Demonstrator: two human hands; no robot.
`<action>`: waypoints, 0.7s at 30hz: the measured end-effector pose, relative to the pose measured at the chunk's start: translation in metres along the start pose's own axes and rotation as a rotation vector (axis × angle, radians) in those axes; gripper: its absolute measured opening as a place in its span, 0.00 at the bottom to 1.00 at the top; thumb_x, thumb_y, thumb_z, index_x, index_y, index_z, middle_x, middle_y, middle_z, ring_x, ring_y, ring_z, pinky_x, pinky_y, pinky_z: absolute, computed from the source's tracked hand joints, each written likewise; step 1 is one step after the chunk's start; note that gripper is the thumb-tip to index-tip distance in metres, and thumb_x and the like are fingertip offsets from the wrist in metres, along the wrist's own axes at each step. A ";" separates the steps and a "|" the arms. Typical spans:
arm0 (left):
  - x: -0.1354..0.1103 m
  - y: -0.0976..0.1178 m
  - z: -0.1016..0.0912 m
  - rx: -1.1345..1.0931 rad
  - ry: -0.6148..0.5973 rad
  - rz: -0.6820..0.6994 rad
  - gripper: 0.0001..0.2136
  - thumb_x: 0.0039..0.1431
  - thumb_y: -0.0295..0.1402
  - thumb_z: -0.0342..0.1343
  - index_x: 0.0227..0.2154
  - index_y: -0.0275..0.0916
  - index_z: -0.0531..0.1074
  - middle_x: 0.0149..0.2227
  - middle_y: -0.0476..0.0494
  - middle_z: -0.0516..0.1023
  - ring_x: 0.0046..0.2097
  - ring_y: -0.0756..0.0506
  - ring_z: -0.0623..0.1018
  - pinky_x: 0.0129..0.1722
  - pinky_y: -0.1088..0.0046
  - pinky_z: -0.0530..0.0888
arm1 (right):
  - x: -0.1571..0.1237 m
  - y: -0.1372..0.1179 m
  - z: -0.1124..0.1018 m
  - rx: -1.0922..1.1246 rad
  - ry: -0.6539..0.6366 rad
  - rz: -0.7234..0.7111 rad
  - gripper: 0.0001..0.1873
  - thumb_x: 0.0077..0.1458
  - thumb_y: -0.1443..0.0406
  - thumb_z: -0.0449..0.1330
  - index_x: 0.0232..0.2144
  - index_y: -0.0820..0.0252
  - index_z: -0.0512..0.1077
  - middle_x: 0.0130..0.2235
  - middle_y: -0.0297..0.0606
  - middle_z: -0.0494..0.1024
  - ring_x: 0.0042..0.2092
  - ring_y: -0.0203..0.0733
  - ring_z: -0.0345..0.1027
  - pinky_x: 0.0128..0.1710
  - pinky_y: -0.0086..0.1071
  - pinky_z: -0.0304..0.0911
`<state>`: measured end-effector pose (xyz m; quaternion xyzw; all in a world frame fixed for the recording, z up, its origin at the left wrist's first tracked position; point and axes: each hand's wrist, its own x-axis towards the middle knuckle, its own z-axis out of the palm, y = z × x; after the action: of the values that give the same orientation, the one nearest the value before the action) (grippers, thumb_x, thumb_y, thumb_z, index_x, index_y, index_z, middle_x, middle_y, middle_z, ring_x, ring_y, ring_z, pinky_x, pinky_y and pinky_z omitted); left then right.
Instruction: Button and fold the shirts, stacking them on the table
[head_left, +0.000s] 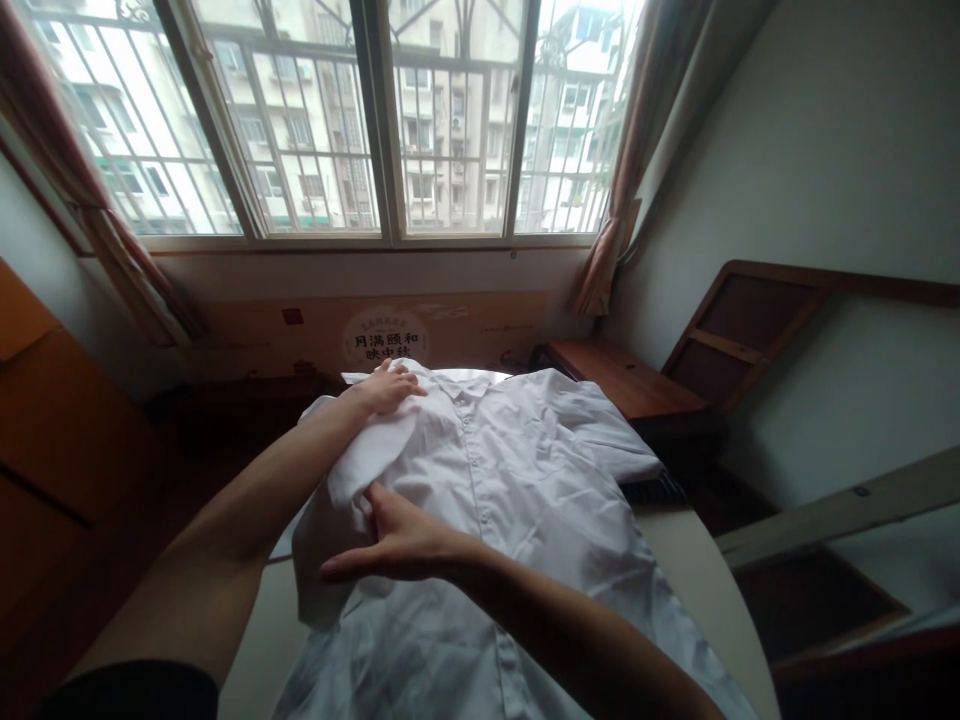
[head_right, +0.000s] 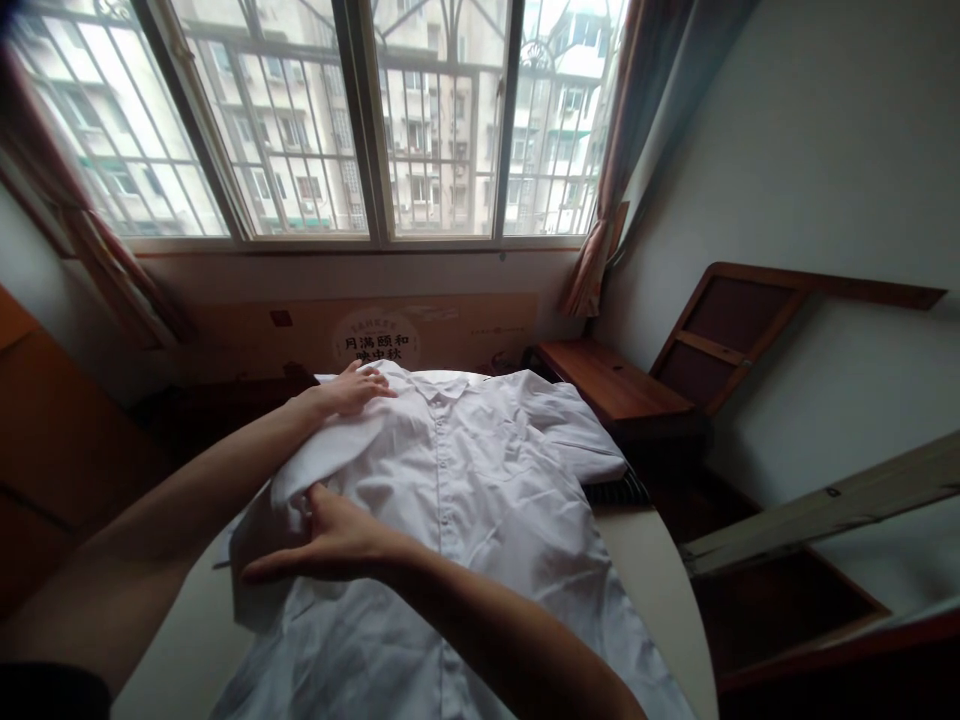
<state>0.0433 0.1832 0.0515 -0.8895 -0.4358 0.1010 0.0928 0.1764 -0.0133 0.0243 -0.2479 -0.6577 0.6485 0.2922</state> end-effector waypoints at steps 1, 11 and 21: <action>0.003 0.001 0.002 -0.009 0.014 0.039 0.27 0.52 0.20 0.49 0.52 0.55 0.68 0.60 0.47 0.64 0.61 0.39 0.60 0.58 0.46 0.48 | 0.001 0.002 -0.002 0.011 -0.036 -0.008 0.43 0.31 0.58 0.73 0.51 0.59 0.65 0.45 0.39 0.72 0.48 0.46 0.65 0.46 0.37 0.64; 0.016 0.014 0.009 0.064 0.078 0.168 0.07 0.52 0.25 0.52 0.23 0.38 0.73 0.34 0.42 0.77 0.42 0.43 0.70 0.46 0.63 0.60 | 0.019 0.065 -0.006 0.387 -0.317 0.040 0.24 0.42 0.68 0.63 0.45 0.60 0.67 0.45 0.39 0.73 0.46 0.41 0.68 0.38 0.28 0.62; 0.005 -0.032 -0.023 -0.064 0.083 -0.120 0.11 0.44 0.22 0.52 0.25 0.43 0.77 0.33 0.47 0.78 0.44 0.44 0.69 0.47 0.65 0.59 | 0.029 0.086 0.043 -0.606 -0.061 0.130 0.49 0.37 0.42 0.64 0.56 0.62 0.58 0.51 0.50 0.69 0.53 0.62 0.61 0.53 0.54 0.54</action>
<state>0.0281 0.2046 0.0811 -0.8677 -0.4872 0.0444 0.0883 0.1207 -0.0206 -0.0596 -0.3457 -0.8124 0.4472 0.1429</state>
